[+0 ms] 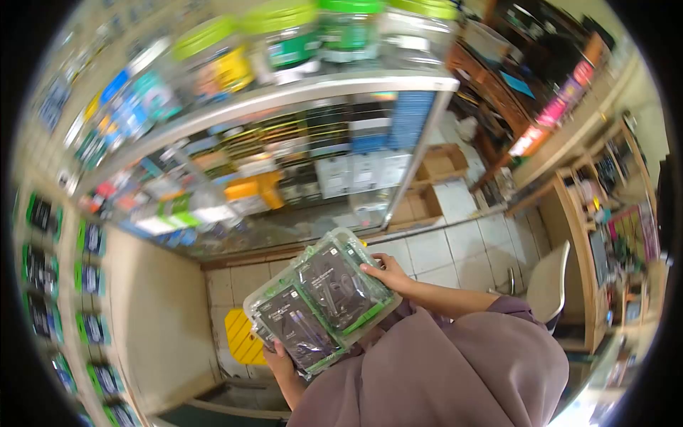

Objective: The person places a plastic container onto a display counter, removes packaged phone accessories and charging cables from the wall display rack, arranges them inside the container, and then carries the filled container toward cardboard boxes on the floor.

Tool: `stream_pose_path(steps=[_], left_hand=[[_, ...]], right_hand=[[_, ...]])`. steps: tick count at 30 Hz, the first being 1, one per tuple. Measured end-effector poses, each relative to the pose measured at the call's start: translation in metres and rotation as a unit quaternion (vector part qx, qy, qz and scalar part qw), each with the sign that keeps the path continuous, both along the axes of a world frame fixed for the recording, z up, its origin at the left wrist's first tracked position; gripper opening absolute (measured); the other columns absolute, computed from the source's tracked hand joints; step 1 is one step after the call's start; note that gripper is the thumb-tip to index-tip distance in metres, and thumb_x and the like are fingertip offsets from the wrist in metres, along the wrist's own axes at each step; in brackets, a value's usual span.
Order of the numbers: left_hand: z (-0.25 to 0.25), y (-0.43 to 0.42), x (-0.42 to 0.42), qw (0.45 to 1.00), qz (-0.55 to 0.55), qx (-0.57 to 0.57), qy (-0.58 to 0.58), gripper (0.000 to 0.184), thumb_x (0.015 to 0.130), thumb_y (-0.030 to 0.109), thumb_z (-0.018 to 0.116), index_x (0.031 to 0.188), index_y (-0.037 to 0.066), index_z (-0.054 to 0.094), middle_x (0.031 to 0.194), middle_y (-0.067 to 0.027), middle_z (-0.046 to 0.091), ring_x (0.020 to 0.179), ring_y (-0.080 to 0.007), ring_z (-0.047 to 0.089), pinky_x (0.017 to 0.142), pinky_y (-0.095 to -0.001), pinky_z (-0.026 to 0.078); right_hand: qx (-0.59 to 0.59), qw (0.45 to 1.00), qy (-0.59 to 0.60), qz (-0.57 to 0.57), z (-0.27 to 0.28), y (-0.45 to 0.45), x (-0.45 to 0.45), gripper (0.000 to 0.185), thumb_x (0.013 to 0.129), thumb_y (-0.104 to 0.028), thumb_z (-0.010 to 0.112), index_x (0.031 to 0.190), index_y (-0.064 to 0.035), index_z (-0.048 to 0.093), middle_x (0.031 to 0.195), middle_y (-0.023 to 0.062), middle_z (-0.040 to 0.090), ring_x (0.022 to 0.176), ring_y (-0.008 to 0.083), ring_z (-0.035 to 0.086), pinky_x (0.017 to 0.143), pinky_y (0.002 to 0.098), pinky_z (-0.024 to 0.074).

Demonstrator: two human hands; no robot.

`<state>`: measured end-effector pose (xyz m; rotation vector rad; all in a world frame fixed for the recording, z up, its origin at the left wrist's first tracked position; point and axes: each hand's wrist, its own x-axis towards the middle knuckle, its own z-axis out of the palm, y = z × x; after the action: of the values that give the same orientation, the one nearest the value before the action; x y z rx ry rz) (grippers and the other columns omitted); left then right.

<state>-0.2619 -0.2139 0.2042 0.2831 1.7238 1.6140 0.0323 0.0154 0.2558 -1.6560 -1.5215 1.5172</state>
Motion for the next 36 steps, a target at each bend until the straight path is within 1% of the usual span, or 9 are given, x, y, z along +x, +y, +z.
stream_pose_path(steps=[3,4,5,7,12,19,29,31,36], left_hand=[[0.003,0.058,0.052,0.996,-0.074,-0.056,0.010,0.070,0.086,0.037,0.067,0.129,-0.009,0.038,0.124,-0.0195,0.047,0.110,-0.0240,0.049,0.092,-0.0348,0.043],[0.008,0.081,0.077,0.988,-0.124,-0.082,0.047,0.067,0.086,0.035,0.066,0.129,-0.009,0.039,0.125,-0.0192,0.047,0.109,-0.0243,0.050,0.091,-0.0348,0.044],[0.011,0.100,0.107,0.976,-0.172,-0.107,0.084,0.065,0.087,0.033,0.066,0.128,-0.009,0.040,0.125,-0.0188,0.046,0.107,-0.0246,0.051,0.090,-0.0348,0.044],[0.004,0.139,0.162,0.978,-0.203,-0.039,0.017,0.057,0.088,0.028,0.065,0.126,-0.008,0.043,0.123,-0.0188,0.048,0.105,-0.0250,0.052,0.088,-0.0353,0.045],[0.014,0.232,0.331,0.946,-0.297,-0.130,0.031,0.053,0.087,0.023,0.066,0.124,-0.008,0.045,0.111,-0.0175,0.058,0.098,-0.0255,0.058,0.086,-0.0357,0.047],[-0.005,0.365,0.532,0.889,-0.439,-0.131,-0.006,0.062,0.086,0.029,0.069,0.125,-0.010,0.043,0.116,-0.0190,0.058,0.101,-0.0250,0.059,0.088,-0.0337,0.046],[-0.145,0.564,0.715,0.802,-0.577,-0.153,0.031,0.090,0.072,0.050,0.077,0.130,-0.008,0.040,0.130,-0.0243,0.045,0.120,-0.0318,0.048,0.098,-0.0393,0.042],[-0.174,0.587,0.737,0.804,-0.570,-0.166,0.032,0.090,0.072,0.048,0.078,0.131,-0.008,0.040,0.128,-0.0247,0.046,0.119,-0.0323,0.049,0.098,-0.0397,0.042],[-0.228,0.649,0.765,0.814,-0.546,-0.195,-0.023,0.088,0.072,0.040,0.080,0.130,-0.010,0.038,0.125,-0.0262,0.050,0.115,-0.0321,0.052,0.096,-0.0394,0.044]], right_hand=[[-0.025,0.993,0.038,-0.108,-0.003,-0.001,0.094,0.082,0.079,-0.051,0.069,0.129,0.0085,0.044,0.103,0.0187,0.056,0.090,0.0222,0.059,0.076,0.0321,0.0497],[-0.072,0.989,0.051,-0.119,0.003,0.000,0.130,0.103,0.067,-0.068,0.069,0.131,0.0081,0.041,0.122,0.0244,0.039,0.112,0.0318,0.049,0.088,0.0376,0.0476],[-0.069,0.987,0.052,-0.138,0.000,0.001,0.166,0.103,0.067,-0.068,0.069,0.131,0.0081,0.041,0.122,0.0244,0.039,0.112,0.0318,0.049,0.088,0.0376,0.0476],[-0.063,0.973,0.052,-0.214,-0.015,0.001,0.233,0.098,0.068,-0.065,0.071,0.127,0.0093,0.045,0.116,0.0249,0.045,0.107,0.0300,0.054,0.083,0.0360,0.0496],[0.029,0.922,0.056,-0.382,-0.020,0.021,0.385,0.088,0.068,-0.051,0.078,0.122,0.0134,0.050,0.089,0.0169,0.063,0.075,0.0200,0.063,0.068,0.0306,0.0517],[0.034,0.872,0.074,-0.483,-0.066,0.086,0.590,0.081,0.072,-0.045,0.079,0.121,0.0130,0.050,0.087,0.0130,0.062,0.074,0.0170,0.061,0.065,0.0274,0.0494],[0.000,0.838,0.097,-0.537,-0.146,0.227,0.783,0.069,0.083,-0.035,0.072,0.129,0.0089,0.044,0.101,0.0124,0.062,0.088,0.0147,0.059,0.077,0.0265,0.0478],[-0.018,0.873,0.078,-0.481,-0.176,0.250,0.812,0.057,0.092,-0.032,0.059,0.130,0.0086,0.043,0.110,0.0130,0.060,0.096,0.0160,0.058,0.084,0.0286,0.0463],[-0.047,0.867,0.114,-0.483,-0.277,0.319,0.850,0.062,0.082,-0.033,0.073,0.127,0.0038,0.050,0.099,0.0097,0.060,0.087,0.0153,0.058,0.077,0.0281,0.0467]])
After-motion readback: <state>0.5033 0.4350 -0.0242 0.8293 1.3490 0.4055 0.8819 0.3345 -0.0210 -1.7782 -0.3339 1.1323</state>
